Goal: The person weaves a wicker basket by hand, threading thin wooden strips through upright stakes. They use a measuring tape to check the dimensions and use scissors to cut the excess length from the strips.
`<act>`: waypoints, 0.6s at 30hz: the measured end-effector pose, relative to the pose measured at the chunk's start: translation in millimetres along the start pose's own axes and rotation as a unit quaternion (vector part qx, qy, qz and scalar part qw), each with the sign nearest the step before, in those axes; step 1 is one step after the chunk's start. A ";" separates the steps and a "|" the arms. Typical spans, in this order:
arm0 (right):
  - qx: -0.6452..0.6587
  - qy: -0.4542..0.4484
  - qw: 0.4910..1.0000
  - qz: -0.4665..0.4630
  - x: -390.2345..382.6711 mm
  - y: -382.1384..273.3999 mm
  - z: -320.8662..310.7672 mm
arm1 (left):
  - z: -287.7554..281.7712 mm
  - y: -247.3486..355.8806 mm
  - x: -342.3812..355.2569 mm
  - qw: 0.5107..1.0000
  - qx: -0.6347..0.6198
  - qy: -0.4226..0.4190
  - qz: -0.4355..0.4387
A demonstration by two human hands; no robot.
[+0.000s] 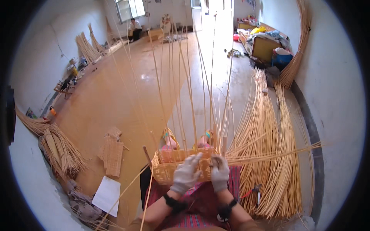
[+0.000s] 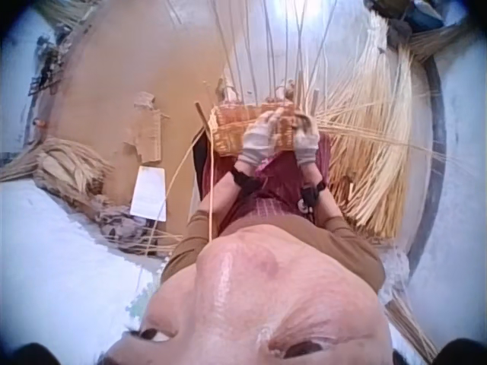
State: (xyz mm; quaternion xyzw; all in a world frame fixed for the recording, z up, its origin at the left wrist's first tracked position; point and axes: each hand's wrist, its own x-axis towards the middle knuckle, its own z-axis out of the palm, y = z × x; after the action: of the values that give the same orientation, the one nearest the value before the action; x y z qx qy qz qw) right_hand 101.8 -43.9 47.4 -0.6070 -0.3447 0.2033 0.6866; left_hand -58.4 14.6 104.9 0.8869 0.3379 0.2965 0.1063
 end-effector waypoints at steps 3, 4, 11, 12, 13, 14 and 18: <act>-0.291 -0.055 0.934 -0.202 57.8 -46.9 30.1 | 49.0 24.2 -8.2 0.985 0.095 -0.075 -0.121; -0.303 -0.083 0.934 -0.170 75.6 -30.6 36.0 | 60.0 20.2 -10.1 0.980 0.148 -0.076 -0.106; -0.099 0.071 0.993 -0.003 7.7 -1.9 -63.7 | 54.2 7.0 -1.8 0.994 0.063 -0.067 -0.055; -0.070 0.087 0.991 0.080 -5.5 -6.8 -63.2 | 50.6 1.8 -7.4 0.999 0.001 -0.027 -0.037; -0.075 0.054 0.993 0.078 -11.4 -16.6 -56.0 | 46.0 -3.7 -21.1 0.992 -0.108 0.014 -0.065; -0.070 0.015 0.994 0.079 -11.5 -27.1 -39.0 | 38.7 -15.5 -40.0 0.973 -0.203 0.056 -0.096; -0.048 -0.217 0.975 0.010 -27.2 -99.5 47.6 | 4.6 -105.1 -114.6 0.862 -0.209 0.241 -0.393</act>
State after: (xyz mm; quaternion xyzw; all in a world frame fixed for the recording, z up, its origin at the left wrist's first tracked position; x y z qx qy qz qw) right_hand 35.2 -47.9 139.4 -0.5841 -0.4884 0.3203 0.5637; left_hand -180.3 17.4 8.3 0.5384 0.6037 0.4981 0.3123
